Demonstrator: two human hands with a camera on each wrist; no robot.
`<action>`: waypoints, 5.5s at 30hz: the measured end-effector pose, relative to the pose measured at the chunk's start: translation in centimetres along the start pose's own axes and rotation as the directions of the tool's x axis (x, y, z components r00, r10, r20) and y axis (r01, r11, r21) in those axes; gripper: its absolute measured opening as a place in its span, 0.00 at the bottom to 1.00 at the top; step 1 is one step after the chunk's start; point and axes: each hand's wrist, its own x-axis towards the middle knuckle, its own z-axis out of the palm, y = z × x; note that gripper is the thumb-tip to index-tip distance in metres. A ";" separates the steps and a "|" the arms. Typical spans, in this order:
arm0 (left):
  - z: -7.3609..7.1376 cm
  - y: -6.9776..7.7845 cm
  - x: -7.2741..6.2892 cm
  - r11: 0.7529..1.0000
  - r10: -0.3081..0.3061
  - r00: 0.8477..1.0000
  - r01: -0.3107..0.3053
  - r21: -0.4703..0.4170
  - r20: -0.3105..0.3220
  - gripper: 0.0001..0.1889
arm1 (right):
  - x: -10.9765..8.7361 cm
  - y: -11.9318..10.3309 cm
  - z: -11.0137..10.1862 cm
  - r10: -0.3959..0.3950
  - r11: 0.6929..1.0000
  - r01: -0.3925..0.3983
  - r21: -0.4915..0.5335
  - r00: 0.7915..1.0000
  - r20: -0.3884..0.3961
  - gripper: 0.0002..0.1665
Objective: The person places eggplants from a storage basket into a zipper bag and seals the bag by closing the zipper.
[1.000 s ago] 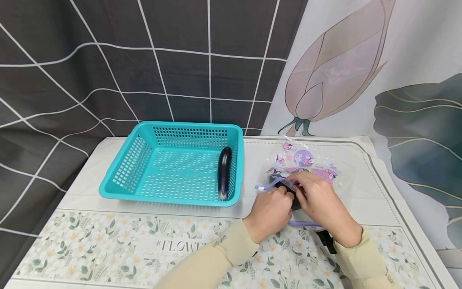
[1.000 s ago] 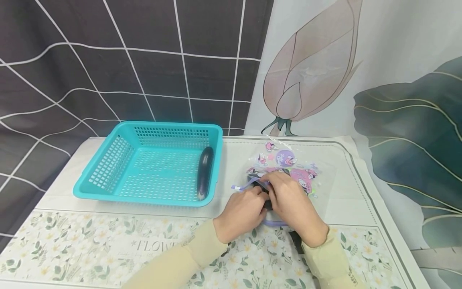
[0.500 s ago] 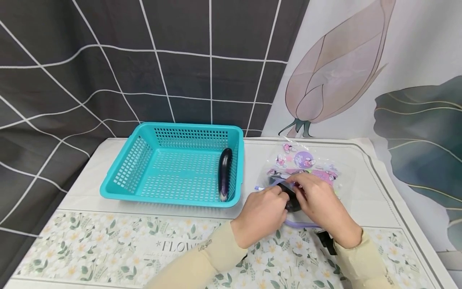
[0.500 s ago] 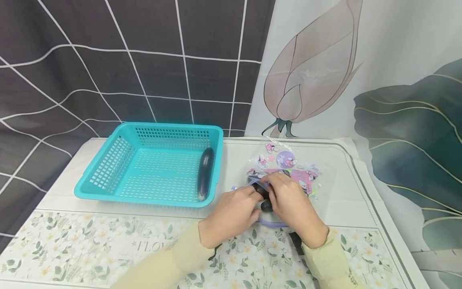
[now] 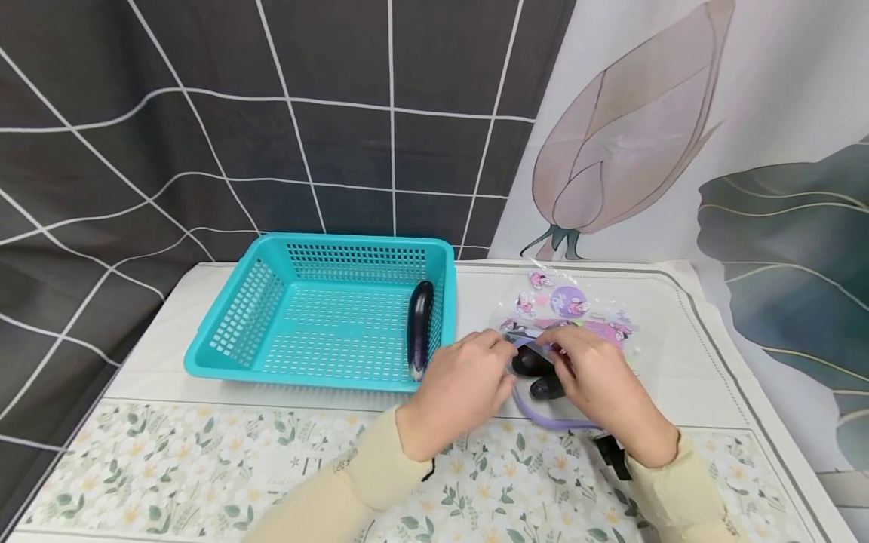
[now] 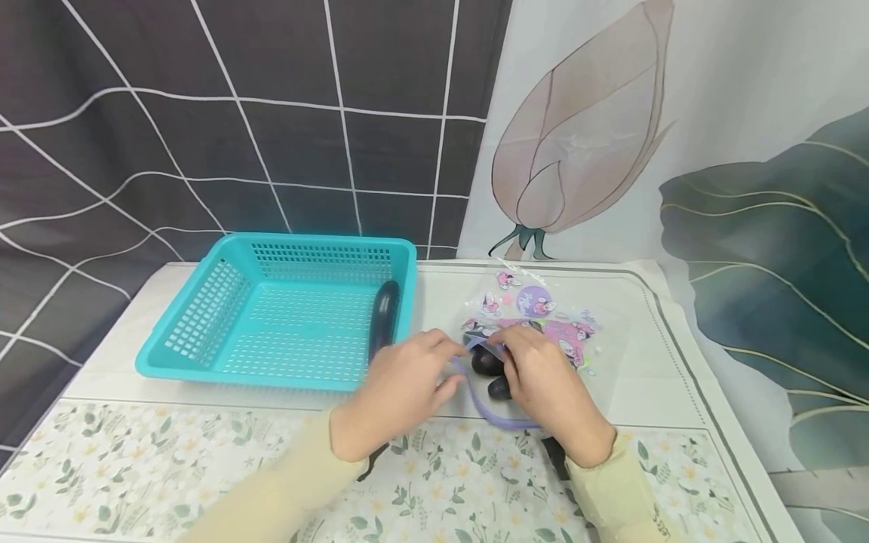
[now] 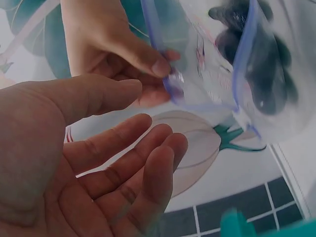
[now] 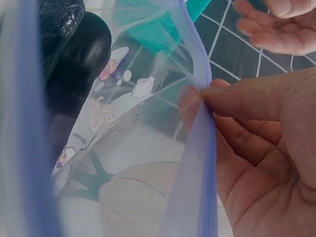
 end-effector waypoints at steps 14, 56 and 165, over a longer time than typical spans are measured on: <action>-2.0 -2.3 -0.8 0.997 -0.075 0.997 0.076 -0.025 0.012 0.14 | 0.1 0.0 0.1 0.011 1.000 -0.011 -0.008 1.000 -0.001 0.12; -5.0 -8.8 0.0 0.966 -0.258 0.921 0.245 0.083 0.292 0.10 | 0.1 0.1 0.2 0.012 1.000 -0.012 0.004 1.000 0.007 0.12; -0.2 -13.4 2.4 0.829 -0.518 0.600 0.529 0.184 0.609 0.15 | 0.1 0.3 0.5 -0.002 1.000 0.002 0.002 1.000 0.001 0.12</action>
